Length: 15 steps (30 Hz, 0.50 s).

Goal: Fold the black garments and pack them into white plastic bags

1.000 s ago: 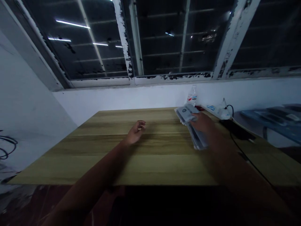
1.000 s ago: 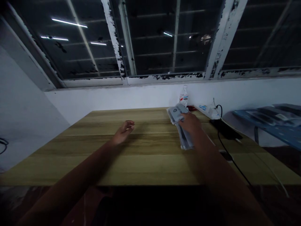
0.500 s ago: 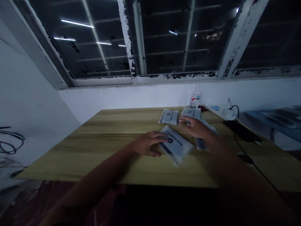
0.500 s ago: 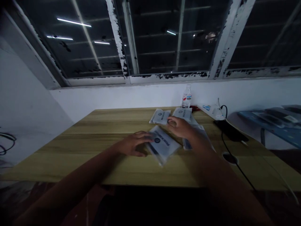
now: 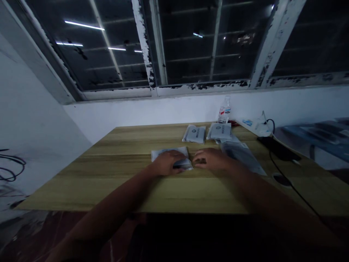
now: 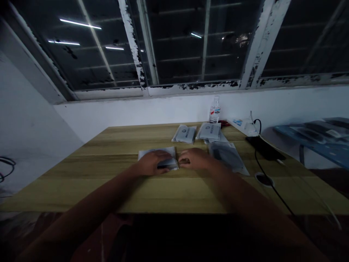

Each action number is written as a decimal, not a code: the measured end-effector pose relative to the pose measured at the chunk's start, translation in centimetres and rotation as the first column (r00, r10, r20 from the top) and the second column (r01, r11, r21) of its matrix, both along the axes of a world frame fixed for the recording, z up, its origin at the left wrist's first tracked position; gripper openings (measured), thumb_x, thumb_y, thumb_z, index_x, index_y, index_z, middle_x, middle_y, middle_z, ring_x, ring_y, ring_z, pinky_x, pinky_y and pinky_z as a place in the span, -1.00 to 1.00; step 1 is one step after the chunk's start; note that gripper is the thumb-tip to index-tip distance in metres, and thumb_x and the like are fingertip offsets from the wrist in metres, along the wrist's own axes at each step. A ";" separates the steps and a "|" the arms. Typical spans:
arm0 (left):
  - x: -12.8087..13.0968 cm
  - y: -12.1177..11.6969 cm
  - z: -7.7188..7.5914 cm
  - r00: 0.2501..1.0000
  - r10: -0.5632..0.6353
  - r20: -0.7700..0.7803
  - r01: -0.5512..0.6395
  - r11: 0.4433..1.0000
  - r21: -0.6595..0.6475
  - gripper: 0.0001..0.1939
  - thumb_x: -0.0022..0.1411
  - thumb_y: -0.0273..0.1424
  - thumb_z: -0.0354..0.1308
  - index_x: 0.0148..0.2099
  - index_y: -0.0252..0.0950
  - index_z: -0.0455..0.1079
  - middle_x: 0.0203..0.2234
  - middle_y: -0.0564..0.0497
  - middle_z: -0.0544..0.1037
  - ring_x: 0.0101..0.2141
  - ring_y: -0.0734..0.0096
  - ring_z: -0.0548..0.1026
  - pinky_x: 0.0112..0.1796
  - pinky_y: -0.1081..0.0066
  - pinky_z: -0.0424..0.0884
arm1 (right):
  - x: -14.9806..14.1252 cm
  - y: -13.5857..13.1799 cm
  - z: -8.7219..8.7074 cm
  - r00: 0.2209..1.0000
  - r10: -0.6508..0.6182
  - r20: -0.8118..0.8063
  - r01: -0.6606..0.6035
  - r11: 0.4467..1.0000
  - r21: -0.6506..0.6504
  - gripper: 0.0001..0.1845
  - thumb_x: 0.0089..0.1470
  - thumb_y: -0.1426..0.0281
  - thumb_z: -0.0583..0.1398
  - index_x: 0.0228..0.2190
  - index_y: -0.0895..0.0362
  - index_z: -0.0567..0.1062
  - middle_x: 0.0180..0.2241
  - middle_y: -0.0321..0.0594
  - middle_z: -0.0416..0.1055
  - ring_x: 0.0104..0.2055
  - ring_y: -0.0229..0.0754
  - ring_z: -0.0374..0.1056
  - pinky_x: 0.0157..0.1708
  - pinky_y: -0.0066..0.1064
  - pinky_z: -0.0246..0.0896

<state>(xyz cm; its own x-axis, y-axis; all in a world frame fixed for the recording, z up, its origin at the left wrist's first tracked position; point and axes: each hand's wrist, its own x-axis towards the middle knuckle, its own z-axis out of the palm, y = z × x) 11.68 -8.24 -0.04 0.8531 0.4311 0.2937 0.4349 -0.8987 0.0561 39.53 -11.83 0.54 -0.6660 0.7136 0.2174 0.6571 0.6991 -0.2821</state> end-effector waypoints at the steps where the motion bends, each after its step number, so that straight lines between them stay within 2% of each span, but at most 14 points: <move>1: 0.0 -0.1 0.1 1.000 -0.023 -0.018 0.022 1.000 -0.020 -0.44 0.22 -0.06 0.33 0.19 -0.20 0.47 0.11 -0.13 0.58 0.07 0.07 0.56 0.07 0.17 0.47 | -0.5 -0.1 -0.2 0.999 0.036 0.030 -0.036 0.999 -0.020 -0.81 0.17 0.37 0.29 -0.17 0.05 0.68 -0.15 -0.16 0.62 -0.16 -0.10 0.50 -0.18 -0.33 0.30; 4: 0.1 -0.4 0.1 0.998 -0.059 -0.029 0.058 0.998 -0.031 -0.43 0.19 -0.05 0.34 0.17 -0.19 0.48 0.10 -0.12 0.59 0.05 0.06 0.57 0.04 0.17 0.48 | -1.5 -0.4 -0.7 0.995 0.077 0.062 -0.075 0.997 -0.037 -0.82 0.12 0.39 0.32 -0.20 0.05 0.67 -0.16 -0.19 0.62 -0.18 -0.12 0.50 -0.21 -0.36 0.27; 7: 0.2 -0.5 -0.2 0.999 -0.046 -0.028 0.046 0.999 -0.012 -0.53 0.23 -0.18 0.30 0.15 -0.20 0.50 0.10 -0.11 0.59 0.04 0.08 0.58 0.01 0.20 0.50 | -1.9 -0.6 -0.7 0.992 0.061 0.106 -0.063 0.998 0.017 -0.84 0.13 0.39 0.30 -0.23 0.03 0.66 -0.19 -0.21 0.62 -0.22 -0.12 0.49 -0.28 -0.36 0.21; 10: 0.2 -0.3 -0.4 0.996 -0.083 -0.021 0.083 0.997 0.001 -0.62 0.30 -0.28 0.22 0.14 -0.19 0.51 0.08 -0.08 0.60 0.03 0.15 0.59 -0.01 0.24 0.51 | -2.0 -0.6 -0.6 0.986 0.049 0.157 -0.064 0.994 0.090 -0.87 0.17 0.43 0.25 -0.29 0.05 0.65 -0.26 -0.22 0.61 -0.26 -0.14 0.47 -0.32 -0.37 0.14; 12: 0.3 -0.2 -0.4 0.993 -0.118 0.013 0.117 0.992 0.041 -0.66 0.35 -0.31 0.16 0.13 -0.19 0.51 0.07 -0.08 0.61 0.02 0.18 0.59 0.00 0.24 0.51 | -2.2 -0.7 -0.7 0.988 0.025 0.152 -0.046 0.989 0.137 -0.86 0.20 0.44 0.23 -0.33 0.07 0.63 -0.29 -0.22 0.59 -0.28 -0.16 0.45 -0.33 -0.37 0.10; 15: 0.8 -0.4 -0.4 0.981 -0.178 0.078 0.166 0.976 0.140 -0.71 0.41 -0.25 0.14 0.06 -0.24 0.54 -0.01 -0.11 0.64 -0.03 0.19 0.60 0.00 0.21 0.50 | -2.5 -1.1 -0.7 0.996 -0.004 0.085 -0.013 0.982 0.190 -0.85 0.20 0.45 0.22 -0.37 0.08 0.61 -0.31 -0.24 0.57 -0.32 -0.19 0.41 -0.34 -0.38 0.05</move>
